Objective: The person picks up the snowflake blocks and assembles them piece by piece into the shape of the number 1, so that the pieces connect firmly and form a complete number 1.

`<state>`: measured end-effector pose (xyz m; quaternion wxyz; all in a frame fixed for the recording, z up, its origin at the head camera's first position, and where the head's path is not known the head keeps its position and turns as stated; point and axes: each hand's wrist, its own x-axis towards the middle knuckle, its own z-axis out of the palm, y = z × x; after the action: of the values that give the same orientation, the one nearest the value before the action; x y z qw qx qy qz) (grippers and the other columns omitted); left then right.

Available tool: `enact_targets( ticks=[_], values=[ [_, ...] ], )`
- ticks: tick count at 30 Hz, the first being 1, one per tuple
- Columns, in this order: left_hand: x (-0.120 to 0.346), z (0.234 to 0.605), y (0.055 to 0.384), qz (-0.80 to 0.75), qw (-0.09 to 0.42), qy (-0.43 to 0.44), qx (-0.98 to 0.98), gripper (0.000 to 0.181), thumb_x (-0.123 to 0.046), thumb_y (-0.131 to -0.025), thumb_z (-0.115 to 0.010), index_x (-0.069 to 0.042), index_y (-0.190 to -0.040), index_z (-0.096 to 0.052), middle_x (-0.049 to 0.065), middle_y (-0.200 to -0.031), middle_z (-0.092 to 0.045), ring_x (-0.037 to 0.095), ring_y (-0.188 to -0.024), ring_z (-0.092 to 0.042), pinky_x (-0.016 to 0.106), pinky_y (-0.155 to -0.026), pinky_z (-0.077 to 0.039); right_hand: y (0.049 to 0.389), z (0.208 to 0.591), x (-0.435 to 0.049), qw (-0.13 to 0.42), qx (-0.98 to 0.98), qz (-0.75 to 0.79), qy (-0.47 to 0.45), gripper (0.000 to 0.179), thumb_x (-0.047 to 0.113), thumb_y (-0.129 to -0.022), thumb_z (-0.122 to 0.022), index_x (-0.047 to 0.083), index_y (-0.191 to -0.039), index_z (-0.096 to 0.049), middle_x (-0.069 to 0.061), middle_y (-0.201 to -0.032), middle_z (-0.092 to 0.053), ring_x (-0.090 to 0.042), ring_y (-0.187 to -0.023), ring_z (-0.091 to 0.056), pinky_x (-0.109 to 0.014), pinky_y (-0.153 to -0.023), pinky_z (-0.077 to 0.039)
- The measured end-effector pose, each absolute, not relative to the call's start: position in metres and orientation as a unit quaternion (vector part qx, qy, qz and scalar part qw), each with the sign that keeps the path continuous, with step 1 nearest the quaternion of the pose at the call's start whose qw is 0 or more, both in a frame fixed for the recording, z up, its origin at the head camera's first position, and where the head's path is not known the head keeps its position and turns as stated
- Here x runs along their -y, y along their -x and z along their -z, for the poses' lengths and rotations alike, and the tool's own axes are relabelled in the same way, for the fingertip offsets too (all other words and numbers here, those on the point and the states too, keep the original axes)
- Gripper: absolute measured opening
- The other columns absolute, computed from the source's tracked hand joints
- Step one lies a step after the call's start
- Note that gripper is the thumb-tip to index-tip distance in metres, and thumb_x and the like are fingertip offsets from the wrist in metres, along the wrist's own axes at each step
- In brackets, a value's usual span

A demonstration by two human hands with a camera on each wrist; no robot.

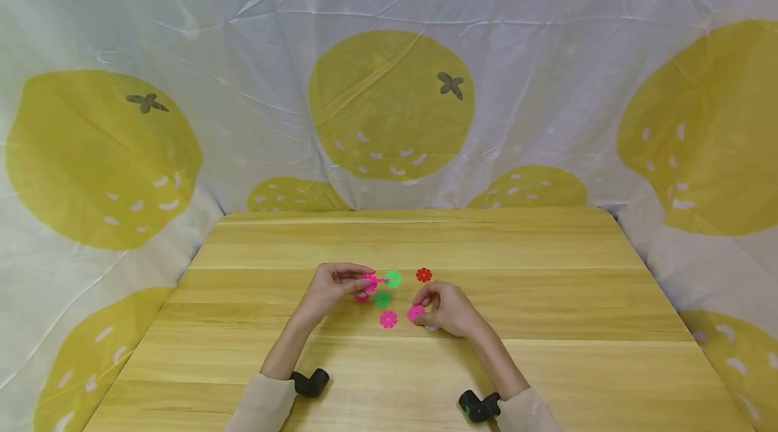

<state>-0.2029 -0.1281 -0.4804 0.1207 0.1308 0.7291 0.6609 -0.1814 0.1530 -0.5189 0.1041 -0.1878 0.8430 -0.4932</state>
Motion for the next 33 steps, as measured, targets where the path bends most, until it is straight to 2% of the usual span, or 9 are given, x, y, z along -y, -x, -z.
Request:
enact_targets(
  ticks=[3, 8, 13, 18, 22, 27, 33],
  values=[
    [0.128, 0.480, 0.202, -0.661, 0.120, -0.126, -0.730, 0.027, 0.001, -0.096, -0.069, 0.014, -0.120, -0.070, 0.030, -0.107, -0.075, 0.040, -0.093, -0.077, 0.061, -0.086, -0.056, 0.181, 0.519, -0.156, 0.109, -0.836, 0.506, 0.184, 0.023, 0.013, -0.083, -0.088, 0.006, -0.098, -0.071, -0.008, -0.084, -0.065, -0.007, -0.064, -0.052, -0.018, -0.056, -0.044],
    [0.128, 0.479, 0.201, -0.657, 0.120, -0.125, -0.734, 0.027, -0.001, -0.096, -0.070, 0.014, -0.119, -0.071, 0.029, -0.107, -0.076, 0.043, -0.095, -0.076, 0.058, -0.086, -0.059, 0.180, 0.520, -0.163, 0.101, -0.828, 0.518, 0.188, 0.012, 0.012, -0.089, -0.082, 0.007, -0.098, -0.078, -0.008, -0.078, -0.069, -0.006, -0.063, -0.056, -0.019, -0.055, -0.048],
    [0.126, 0.477, 0.200, -0.650, 0.112, -0.127, -0.741, 0.024, -0.003, -0.095, -0.072, 0.011, -0.115, -0.074, 0.027, -0.107, -0.076, 0.048, -0.096, -0.074, 0.056, -0.085, -0.060, 0.180, 0.521, -0.167, 0.113, -0.805, 0.557, 0.170, 0.012, 0.008, -0.094, -0.076, 0.000, -0.103, -0.074, -0.016, -0.082, -0.070, -0.009, -0.063, -0.062, -0.022, -0.055, -0.054],
    [0.123, 0.477, 0.201, -0.657, 0.114, -0.140, -0.732, 0.021, -0.001, -0.096, -0.070, 0.010, -0.113, -0.075, 0.029, -0.108, -0.075, 0.051, -0.097, -0.072, 0.059, -0.087, -0.058, 0.183, 0.521, -0.168, 0.130, -0.767, 0.610, 0.152, 0.021, 0.002, -0.097, -0.070, -0.011, -0.111, -0.063, -0.026, -0.091, -0.070, -0.014, -0.070, -0.070, -0.026, -0.064, -0.061],
    [0.123, 0.477, 0.201, -0.666, 0.119, -0.148, -0.722, 0.021, 0.001, -0.096, -0.069, 0.012, -0.113, -0.074, 0.032, -0.110, -0.074, 0.051, -0.098, -0.072, 0.061, -0.089, -0.056, 0.184, 0.520, -0.168, 0.116, -0.750, 0.635, 0.144, 0.025, 0.000, -0.098, -0.067, -0.014, -0.119, -0.065, -0.030, -0.095, -0.074, -0.013, -0.072, -0.073, -0.027, -0.066, -0.062],
    [0.122, 0.477, 0.201, -0.664, 0.111, -0.157, -0.723, 0.020, 0.002, -0.095, -0.069, 0.011, -0.112, -0.075, 0.032, -0.110, -0.074, 0.052, -0.098, -0.072, 0.064, -0.090, -0.054, 0.184, 0.516, -0.167, 0.104, -0.727, 0.669, 0.115, 0.028, 0.004, -0.098, -0.069, -0.011, -0.121, -0.068, -0.024, -0.098, -0.077, -0.015, -0.078, -0.076, -0.029, -0.071, -0.063],
    [0.123, 0.477, 0.200, -0.658, 0.106, -0.156, -0.729, 0.020, 0.002, -0.095, -0.071, 0.010, -0.111, -0.076, 0.031, -0.110, -0.074, 0.053, -0.099, -0.071, 0.065, -0.090, -0.054, 0.182, 0.510, -0.164, 0.075, -0.702, 0.702, 0.096, 0.033, 0.004, -0.097, -0.070, -0.013, -0.125, -0.067, -0.018, -0.100, -0.079, -0.021, -0.082, -0.078, -0.037, -0.075, -0.064]
  ],
)
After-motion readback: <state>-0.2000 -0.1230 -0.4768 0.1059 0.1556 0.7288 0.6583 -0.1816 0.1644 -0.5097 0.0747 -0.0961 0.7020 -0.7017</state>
